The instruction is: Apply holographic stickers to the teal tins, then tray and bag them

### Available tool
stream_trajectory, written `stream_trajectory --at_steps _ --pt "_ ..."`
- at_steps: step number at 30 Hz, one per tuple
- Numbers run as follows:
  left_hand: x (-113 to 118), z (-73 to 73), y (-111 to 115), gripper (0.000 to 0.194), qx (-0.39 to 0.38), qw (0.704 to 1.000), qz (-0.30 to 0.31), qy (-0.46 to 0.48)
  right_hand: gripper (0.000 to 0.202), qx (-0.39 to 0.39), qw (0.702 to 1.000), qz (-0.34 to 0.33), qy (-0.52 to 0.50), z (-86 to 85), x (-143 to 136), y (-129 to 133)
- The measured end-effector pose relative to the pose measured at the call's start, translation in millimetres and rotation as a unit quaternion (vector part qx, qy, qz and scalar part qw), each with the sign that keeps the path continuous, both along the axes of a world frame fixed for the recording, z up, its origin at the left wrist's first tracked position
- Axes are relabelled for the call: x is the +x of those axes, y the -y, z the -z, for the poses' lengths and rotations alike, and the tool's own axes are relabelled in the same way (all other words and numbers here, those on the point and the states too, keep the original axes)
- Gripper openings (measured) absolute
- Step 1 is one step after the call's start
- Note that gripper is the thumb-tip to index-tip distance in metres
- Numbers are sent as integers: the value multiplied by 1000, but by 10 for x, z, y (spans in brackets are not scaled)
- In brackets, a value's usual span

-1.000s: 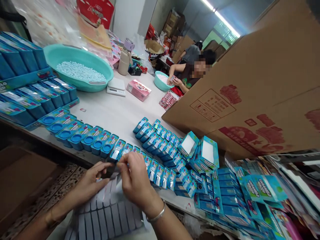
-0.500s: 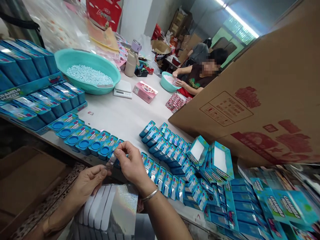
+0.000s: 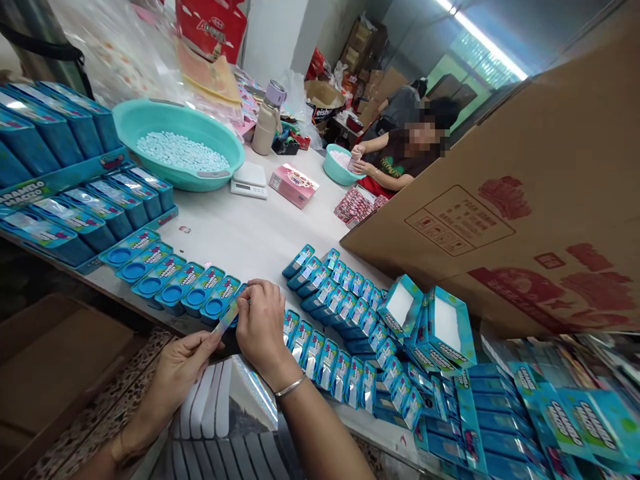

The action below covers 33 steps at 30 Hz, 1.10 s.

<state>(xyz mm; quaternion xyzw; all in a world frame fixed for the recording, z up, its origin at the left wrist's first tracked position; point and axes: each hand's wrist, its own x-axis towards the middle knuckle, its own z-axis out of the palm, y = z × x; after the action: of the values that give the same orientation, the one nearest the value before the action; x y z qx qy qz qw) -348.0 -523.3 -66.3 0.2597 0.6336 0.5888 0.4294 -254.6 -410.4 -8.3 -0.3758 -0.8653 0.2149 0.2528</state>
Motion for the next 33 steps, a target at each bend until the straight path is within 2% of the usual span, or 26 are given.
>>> stream_trajectory --at_steps 3,7,9,13,16,18,21,24,26,29,33 --pt "22 89 -50 48 -8 1000 -6 1 11 -15 1000 -3 18 50 -18 -43" --pt "15 238 -128 58 -11 1000 4 -7 3 -48 998 4 31 24 -21 -119" --pt "-1 302 -158 61 -18 999 19 -20 10 -67 997 5 27 8 -33 -168" --pt "-34 311 -169 60 -18 998 25 -50 10 -62 998 7 27 31 -83 -277" --pt "-47 185 -82 50 10 998 54 -35 16 -87 996 -16 1 -41 -2 -306" --pt "-45 51 27 44 25 993 114 -28 22 -98 994 -46 -34 -205 183 -231" --pt "-2 -187 195 39 10 971 236 -18 19 -81 992 -93 -38 -569 619 62" --pt "112 -421 283 37 7 943 331 30 15 -53 986 -151 49 -840 1068 461" --pt "222 -560 291 42 18 930 361 61 14 -7 984 -152 95 -871 1293 695" --pt "403 -718 270 42 23 916 387 98 13 66 988 -106 94 -759 1515 909" --pt "600 -802 257 41 15 904 408 127 15 138 986 -69 55 -663 1708 1011"
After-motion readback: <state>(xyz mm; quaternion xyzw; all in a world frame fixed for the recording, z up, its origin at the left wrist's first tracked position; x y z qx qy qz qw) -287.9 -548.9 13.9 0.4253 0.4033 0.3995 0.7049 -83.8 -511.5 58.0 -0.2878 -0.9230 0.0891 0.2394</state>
